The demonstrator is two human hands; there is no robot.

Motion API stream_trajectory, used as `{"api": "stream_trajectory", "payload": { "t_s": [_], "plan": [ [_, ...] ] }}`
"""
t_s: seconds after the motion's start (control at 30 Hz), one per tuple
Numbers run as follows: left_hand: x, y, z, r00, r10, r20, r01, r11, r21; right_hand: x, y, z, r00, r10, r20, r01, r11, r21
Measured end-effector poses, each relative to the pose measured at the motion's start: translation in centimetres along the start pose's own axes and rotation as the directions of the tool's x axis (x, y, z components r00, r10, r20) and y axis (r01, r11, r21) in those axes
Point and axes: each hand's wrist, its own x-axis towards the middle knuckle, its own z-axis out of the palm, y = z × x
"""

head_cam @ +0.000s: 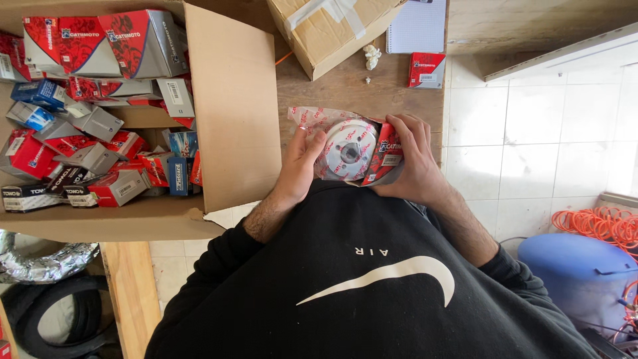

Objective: The person unpacks small boxes from a large cardboard carton, removes the wrapped contents, and places the boxes on a wooden shelf. They repeat this process for several items, including a circular part and a small black component, arranging them among other similar boxes on the shelf.

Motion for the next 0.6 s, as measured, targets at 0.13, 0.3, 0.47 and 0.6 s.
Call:
{"api": "stream_trajectory", "payload": {
  "t_s": [0.13,0.3,0.47,0.6],
  "plan": [
    [0.1,-0.8,-0.1,0.999,-0.036,-0.039,0.037,0.999,0.023,-0.3,-0.1,0.1,1.000,0.018,0.002,-0.018,1.000,-0.007],
    [0.4,-1.1,0.0,0.990,-0.134,-0.054,0.132,0.991,-0.036,-0.5,-0.5,0.3,0.995,0.094,-0.040,-0.094,0.995,-0.013],
    [0.3,-0.4,0.6,0.990,-0.138,-0.034,0.139,0.990,0.011,-0.9,0.0,0.7,0.987,0.151,-0.051,-0.151,0.988,0.011],
    [0.0,0.4,1.9,0.997,-0.066,-0.037,0.071,0.987,0.147,-1.1,0.3,1.2,0.984,0.166,-0.065,-0.166,0.986,0.008]
  ]
}}
